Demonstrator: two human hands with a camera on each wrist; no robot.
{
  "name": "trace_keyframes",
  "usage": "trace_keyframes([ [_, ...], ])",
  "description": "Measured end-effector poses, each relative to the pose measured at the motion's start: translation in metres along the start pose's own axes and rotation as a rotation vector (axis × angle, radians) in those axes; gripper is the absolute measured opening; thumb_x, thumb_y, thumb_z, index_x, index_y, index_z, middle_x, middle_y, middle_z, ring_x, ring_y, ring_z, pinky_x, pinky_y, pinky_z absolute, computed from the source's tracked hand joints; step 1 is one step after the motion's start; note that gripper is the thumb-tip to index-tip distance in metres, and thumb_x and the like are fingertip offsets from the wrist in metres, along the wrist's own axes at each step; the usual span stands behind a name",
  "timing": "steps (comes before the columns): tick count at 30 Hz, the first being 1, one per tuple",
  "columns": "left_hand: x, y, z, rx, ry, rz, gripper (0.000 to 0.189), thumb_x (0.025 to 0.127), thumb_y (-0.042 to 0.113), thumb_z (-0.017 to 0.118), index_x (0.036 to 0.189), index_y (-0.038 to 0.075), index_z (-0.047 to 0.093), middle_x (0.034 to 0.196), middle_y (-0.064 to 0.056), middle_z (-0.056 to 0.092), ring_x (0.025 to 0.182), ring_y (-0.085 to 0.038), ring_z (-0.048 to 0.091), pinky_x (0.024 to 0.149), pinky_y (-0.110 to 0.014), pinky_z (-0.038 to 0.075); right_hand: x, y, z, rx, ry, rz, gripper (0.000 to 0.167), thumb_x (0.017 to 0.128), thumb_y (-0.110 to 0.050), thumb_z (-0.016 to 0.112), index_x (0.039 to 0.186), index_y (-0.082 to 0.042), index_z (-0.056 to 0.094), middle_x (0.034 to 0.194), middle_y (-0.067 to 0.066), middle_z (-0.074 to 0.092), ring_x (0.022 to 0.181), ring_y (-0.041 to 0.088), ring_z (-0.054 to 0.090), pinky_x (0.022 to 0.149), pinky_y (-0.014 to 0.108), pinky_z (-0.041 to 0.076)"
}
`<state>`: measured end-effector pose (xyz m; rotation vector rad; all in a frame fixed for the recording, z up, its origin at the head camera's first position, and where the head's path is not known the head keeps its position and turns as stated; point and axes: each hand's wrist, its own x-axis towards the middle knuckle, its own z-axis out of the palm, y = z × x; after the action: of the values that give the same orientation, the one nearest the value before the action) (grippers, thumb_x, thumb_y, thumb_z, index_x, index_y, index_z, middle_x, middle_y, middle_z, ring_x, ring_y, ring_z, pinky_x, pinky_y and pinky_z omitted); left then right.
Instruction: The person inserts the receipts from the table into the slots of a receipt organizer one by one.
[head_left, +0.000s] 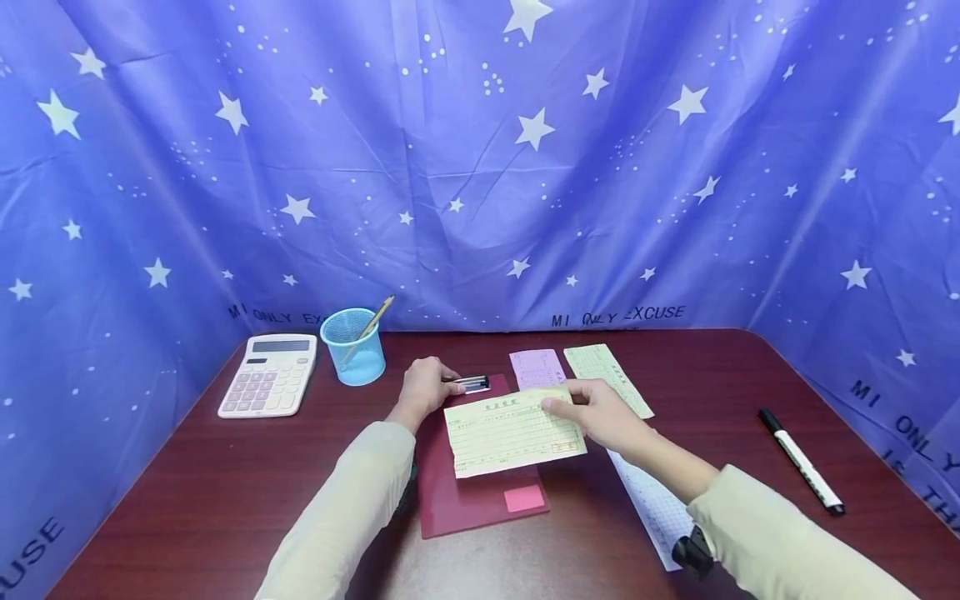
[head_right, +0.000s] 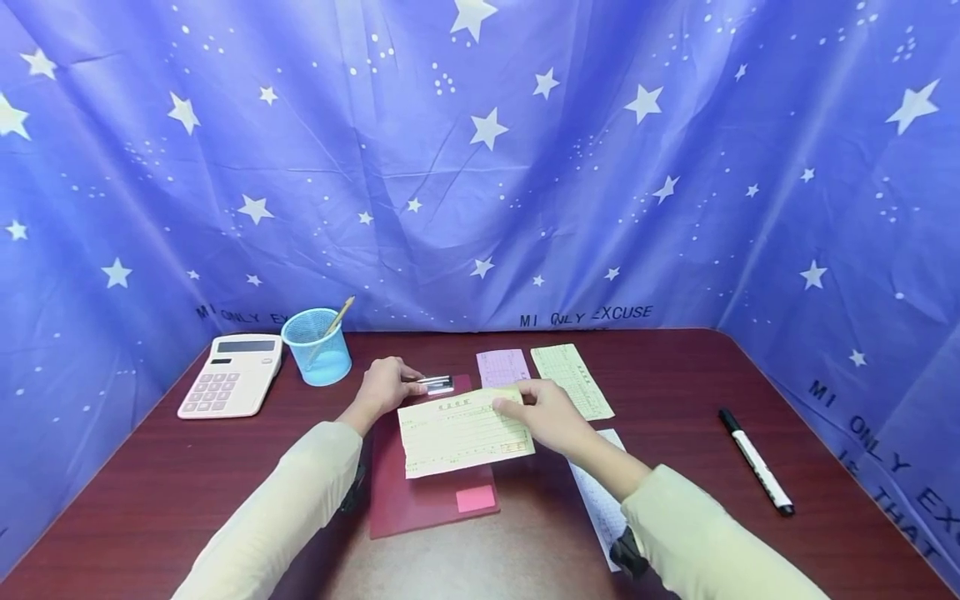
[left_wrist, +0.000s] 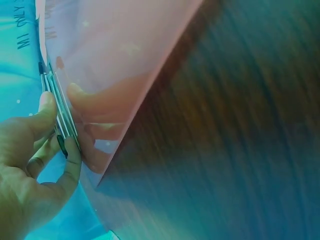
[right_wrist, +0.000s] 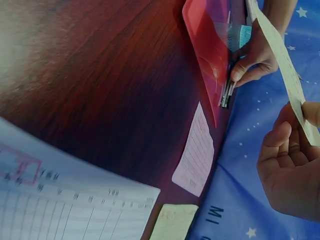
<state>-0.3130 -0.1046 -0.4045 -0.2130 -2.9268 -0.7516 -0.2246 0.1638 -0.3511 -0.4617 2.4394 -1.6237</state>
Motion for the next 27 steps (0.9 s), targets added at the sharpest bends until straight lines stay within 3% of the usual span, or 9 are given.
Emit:
trace_keyframes([
  [7,-0.003,0.002,0.0,-0.016,0.005,0.011,0.02,0.085,0.023,0.084,0.098,0.008,0.083,0.095,-0.006,0.078,0.105,-0.031,0.068,0.096,-0.045,0.052,0.021,0.01,0.016,-0.166,0.035,0.014,0.019,0.095,-0.017,0.07,0.089,0.001,0.071,0.076,0.0,0.061,0.073,0.013,0.054,0.067,0.03,0.046],
  [20,-0.006,0.003,0.003,-0.022,0.009,0.007,0.021,0.085,0.023,0.084,0.099,0.008,0.083,0.099,-0.006,0.078,0.107,-0.031,0.067,0.098,-0.046,0.05,0.043,0.022,0.05,-0.222,0.116,0.134,0.017,0.093,-0.014,0.07,0.097,0.002,0.075,0.081,0.004,0.066,0.077,0.016,0.056,0.069,0.029,0.047],
  [27,-0.007,0.005,0.001,-0.028,0.004,-0.018,0.022,0.086,0.023,0.083,0.102,0.008,0.083,0.105,-0.008,0.073,0.109,-0.031,0.065,0.101,-0.045,0.048,0.052,0.022,0.066,-0.293,0.14,0.122,0.016,0.091,-0.011,0.07,0.099,0.001,0.074,0.084,0.005,0.067,0.079,0.018,0.057,0.071,0.031,0.049],
])
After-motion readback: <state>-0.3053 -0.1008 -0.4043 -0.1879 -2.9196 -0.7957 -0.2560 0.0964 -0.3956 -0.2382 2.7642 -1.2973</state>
